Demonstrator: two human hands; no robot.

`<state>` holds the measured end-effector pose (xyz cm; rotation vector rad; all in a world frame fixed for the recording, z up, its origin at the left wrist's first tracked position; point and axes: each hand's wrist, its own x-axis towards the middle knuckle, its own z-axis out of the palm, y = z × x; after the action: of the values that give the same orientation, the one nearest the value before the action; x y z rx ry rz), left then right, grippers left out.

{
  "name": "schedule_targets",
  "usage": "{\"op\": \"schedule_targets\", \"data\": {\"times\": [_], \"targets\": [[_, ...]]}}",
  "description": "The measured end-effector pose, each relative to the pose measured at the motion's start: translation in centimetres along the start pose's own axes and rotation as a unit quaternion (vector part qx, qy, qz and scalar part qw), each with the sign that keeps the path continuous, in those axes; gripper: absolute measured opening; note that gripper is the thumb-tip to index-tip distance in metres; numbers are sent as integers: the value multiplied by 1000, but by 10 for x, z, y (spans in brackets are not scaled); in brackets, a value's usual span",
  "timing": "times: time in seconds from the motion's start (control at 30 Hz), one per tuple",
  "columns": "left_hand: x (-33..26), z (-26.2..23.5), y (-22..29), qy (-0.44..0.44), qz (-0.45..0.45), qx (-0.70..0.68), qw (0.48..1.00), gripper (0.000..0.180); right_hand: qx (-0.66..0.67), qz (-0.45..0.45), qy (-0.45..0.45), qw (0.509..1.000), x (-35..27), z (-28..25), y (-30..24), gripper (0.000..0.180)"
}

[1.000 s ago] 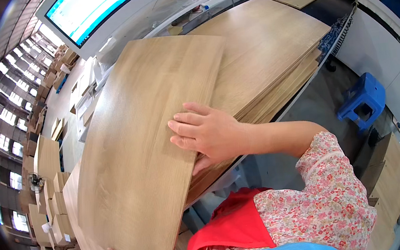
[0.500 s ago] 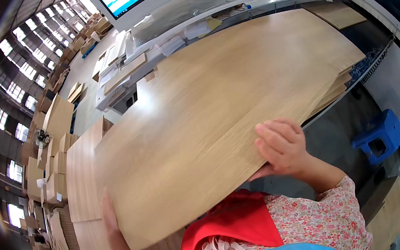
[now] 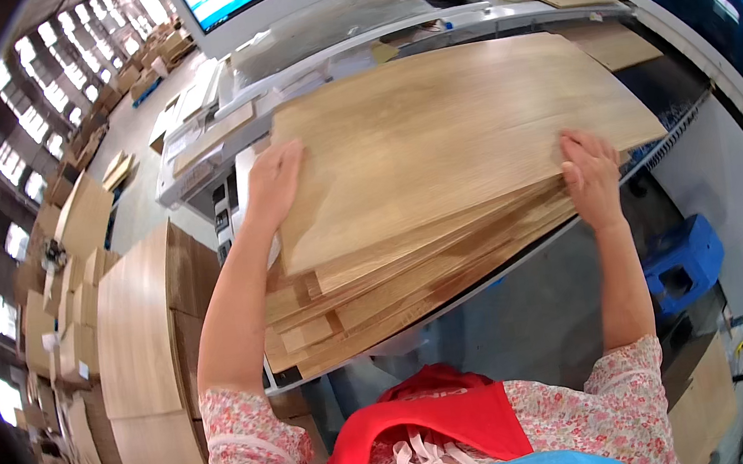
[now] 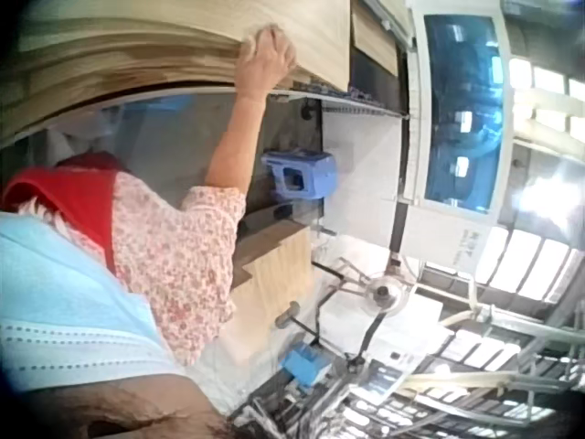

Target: The person picks up wooden boards from a machine table, turns them over by hand, and stacks them onto a pile of boards.

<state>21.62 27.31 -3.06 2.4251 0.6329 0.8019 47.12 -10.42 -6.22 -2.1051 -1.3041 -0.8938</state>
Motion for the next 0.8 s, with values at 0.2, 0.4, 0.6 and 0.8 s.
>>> {"op": "schedule_targets", "data": {"times": [0.2, 0.4, 0.6, 0.8], "targets": [[-1, 9, 5, -124, 94, 95, 983, 41, 87, 56, 10, 995, -15, 37, 64, 34], [-137, -76, -52, 135, 77, 87, 984, 38, -9, 3, 12, 1000, -17, 23, 71, 36], [-377, -169, -144, 135, -245, 285, 917, 48, 16, 66, 123, 990, -2, -3, -54, 34], [-585, -250, -198, 71, -535, 358, 762, 60, 448, -191, 83, 869, -23, -10, -312, 43]]}}
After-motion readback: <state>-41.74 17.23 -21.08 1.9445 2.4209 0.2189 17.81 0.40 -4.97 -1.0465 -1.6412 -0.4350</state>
